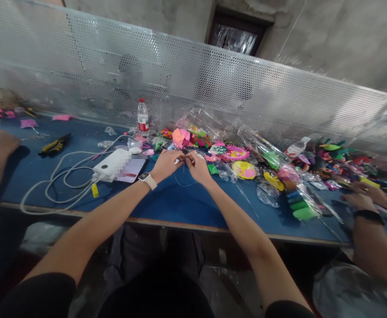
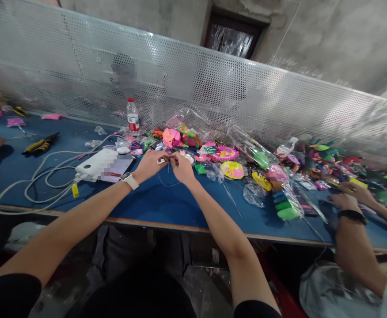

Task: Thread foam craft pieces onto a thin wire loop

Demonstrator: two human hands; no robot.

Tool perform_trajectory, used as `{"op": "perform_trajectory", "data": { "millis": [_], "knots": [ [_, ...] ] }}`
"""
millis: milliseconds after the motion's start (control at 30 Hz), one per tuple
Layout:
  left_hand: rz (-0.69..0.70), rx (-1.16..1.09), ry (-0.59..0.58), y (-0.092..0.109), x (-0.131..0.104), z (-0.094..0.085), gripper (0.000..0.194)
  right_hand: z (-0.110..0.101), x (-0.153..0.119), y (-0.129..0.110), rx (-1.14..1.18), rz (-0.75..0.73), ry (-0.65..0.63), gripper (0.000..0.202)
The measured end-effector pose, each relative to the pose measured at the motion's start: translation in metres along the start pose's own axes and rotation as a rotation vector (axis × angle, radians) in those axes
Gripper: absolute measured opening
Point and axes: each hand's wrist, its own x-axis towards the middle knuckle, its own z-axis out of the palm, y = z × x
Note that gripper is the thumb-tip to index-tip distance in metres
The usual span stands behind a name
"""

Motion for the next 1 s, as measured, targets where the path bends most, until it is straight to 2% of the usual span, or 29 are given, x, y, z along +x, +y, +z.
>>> {"op": "perform_trajectory", "data": {
  "millis": [67,333,467,633,767,833,933,1000],
  "knots": [
    [0.002,0.011,-0.004,-0.0011,0.0007,-0.0012,0.004,-0.0007,-0.0005,-0.0007,0.018,0.014,-0.006,0.015],
    [0.082,0.028,-0.032,-0.0008,0.0004,-0.0066,0.022,-0.004,0.0004,0.005,-0.005,-0.009,0.003,0.016],
    [-0.036,-0.139,-0.014,0.0004,0.0021,-0.0054,0.032,-0.0054,-0.0012,0.0044,-0.098,-0.053,-0.006,0.016],
    [-0.141,-0.431,-0.061,-0.0029,0.0079,-0.0052,0.043,-0.0053,-0.0049,0.0024,-0.219,-0.214,-0.011,0.02],
    [-0.176,-0.468,-0.11,-0.005,0.0089,-0.0015,0.049,-0.0028,-0.0061,0.0043,-0.229,-0.258,-0.002,0.024],
    [-0.177,-0.374,-0.05,-0.004,0.0065,0.0013,0.046,-0.0006,-0.0053,0.0049,-0.19,-0.21,0.013,0.023],
    [-0.107,-0.142,0.125,-0.0003,0.0017,0.003,0.034,0.0025,-0.0028,0.0042,-0.071,-0.071,0.035,0.021],
    [-0.053,-0.02,0.243,0.0023,-0.0006,0.0014,0.041,0.0034,-0.0009,0.003,0.002,-0.008,0.034,0.021]
  ]
}}
